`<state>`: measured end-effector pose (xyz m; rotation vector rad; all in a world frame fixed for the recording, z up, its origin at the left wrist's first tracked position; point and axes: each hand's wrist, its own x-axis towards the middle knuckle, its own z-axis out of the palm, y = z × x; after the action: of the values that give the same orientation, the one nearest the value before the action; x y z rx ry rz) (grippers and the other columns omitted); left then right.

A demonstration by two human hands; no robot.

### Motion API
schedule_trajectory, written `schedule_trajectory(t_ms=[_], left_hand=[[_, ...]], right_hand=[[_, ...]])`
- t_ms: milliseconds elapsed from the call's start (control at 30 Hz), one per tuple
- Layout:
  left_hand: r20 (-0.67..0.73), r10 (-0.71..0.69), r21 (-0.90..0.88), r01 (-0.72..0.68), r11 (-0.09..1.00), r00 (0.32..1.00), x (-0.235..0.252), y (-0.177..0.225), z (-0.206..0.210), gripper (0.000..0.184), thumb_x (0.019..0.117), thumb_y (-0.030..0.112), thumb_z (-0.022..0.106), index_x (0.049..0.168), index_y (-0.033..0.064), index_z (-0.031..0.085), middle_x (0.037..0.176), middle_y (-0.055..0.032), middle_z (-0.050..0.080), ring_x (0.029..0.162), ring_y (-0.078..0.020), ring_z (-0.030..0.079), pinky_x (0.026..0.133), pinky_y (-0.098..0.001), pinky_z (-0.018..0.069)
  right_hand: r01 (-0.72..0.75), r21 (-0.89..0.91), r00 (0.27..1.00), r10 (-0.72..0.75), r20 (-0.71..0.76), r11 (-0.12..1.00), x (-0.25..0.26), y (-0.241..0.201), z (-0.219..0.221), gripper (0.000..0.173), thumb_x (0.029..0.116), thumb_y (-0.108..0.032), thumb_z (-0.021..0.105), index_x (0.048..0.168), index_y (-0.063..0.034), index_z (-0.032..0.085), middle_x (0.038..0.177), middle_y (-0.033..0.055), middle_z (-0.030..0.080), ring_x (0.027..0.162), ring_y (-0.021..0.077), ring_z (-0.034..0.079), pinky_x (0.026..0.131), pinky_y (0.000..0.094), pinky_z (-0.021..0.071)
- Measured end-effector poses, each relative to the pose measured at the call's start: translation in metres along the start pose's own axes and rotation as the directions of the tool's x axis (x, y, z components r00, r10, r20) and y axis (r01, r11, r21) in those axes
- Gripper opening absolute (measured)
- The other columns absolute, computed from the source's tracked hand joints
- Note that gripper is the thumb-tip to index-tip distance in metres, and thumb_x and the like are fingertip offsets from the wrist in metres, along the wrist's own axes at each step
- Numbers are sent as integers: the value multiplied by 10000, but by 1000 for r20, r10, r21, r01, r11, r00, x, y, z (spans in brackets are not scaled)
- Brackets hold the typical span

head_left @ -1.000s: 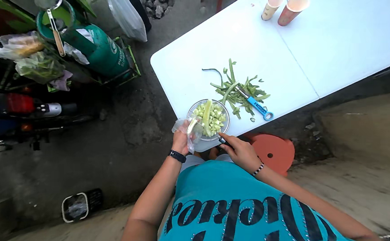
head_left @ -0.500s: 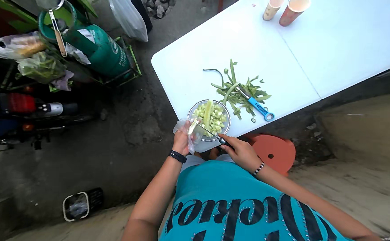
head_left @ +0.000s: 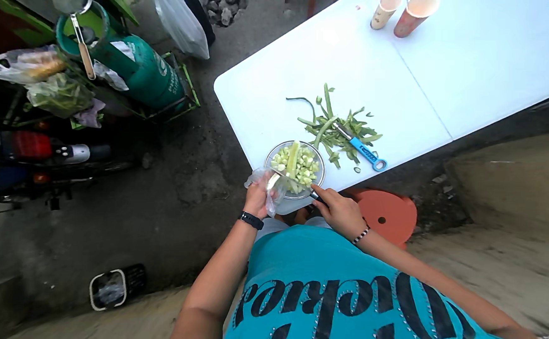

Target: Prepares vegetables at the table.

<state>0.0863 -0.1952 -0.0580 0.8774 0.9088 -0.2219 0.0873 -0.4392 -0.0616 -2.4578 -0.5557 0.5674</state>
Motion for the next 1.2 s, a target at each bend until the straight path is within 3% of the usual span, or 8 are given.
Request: schedule_trajectory(t_ms=[67,200,400,533,700,900,1067,1200], left_hand=[[-25,-3,-11,2,1000,1000,1,0,0,313,1092,308,464,1091,43,631,623,-24,547,463,-91,502,465,-226,486],[23,-10,-34,10,999,1000,4,1,-3,368,1102,337,422,1195,52,635,834,-79,676,528,-84,546,486,-211,488],[49,-4,-59,7,998,999,5,1,1,335,1102,322,421,1175,69,628,790,-59,637,540,-88,539,509,-219,495],[78,-17,-89,24,996,997,4,1,3,335,1097,335,433,1145,74,636,706,-44,596,507,-90,529,489,-217,493],[224,-25,-107,50,993,974,0,1,-4,326,1101,248,418,1286,72,621,743,-30,590,561,-80,541,558,-215,516],[216,-72,-65,88,994,974,-4,7,-3,331,1103,239,402,1306,67,599,743,-49,603,548,-95,553,543,-225,525],[136,-79,-74,90,993,988,-5,7,-4,259,1107,237,397,1144,58,580,706,-48,588,552,-116,575,545,-250,541],[145,-49,-132,69,989,988,-4,6,-6,282,1101,213,396,1225,55,593,828,-75,633,610,-120,589,594,-254,548]], right_hand=[[7,60,1000,-7,-6,998,-2,2,0,464,1080,-389,466,1483,-179,561,1107,148,711,872,331,714,739,529,573],[39,185,998,-47,35,982,-6,3,-5,484,1083,-446,431,1474,-195,568,1181,113,718,1011,285,710,863,524,561],[32,216,998,-42,45,976,-5,4,-3,489,1086,-449,416,1479,-199,563,1206,106,716,1045,272,703,900,520,555],[18,208,999,-28,44,978,-4,5,0,486,1086,-444,419,1482,-200,561,1202,101,715,1030,269,705,890,511,555],[4,183,999,-13,50,983,-2,6,2,481,1086,-441,422,1474,-196,566,1194,107,717,1026,279,707,885,518,558],[-12,129,998,3,70,992,4,6,5,469,1086,-408,436,1484,-190,555,1192,117,714,1001,303,711,853,530,561],[46,6,997,-46,-55,999,2,3,2,440,1075,-364,482,1467,-191,579,1027,151,699,791,329,701,660,510,564],[73,129,997,-71,-17,989,-2,6,-3,465,1081,-413,452,1479,-204,569,1080,124,715,896,293,708,772,508,570]])
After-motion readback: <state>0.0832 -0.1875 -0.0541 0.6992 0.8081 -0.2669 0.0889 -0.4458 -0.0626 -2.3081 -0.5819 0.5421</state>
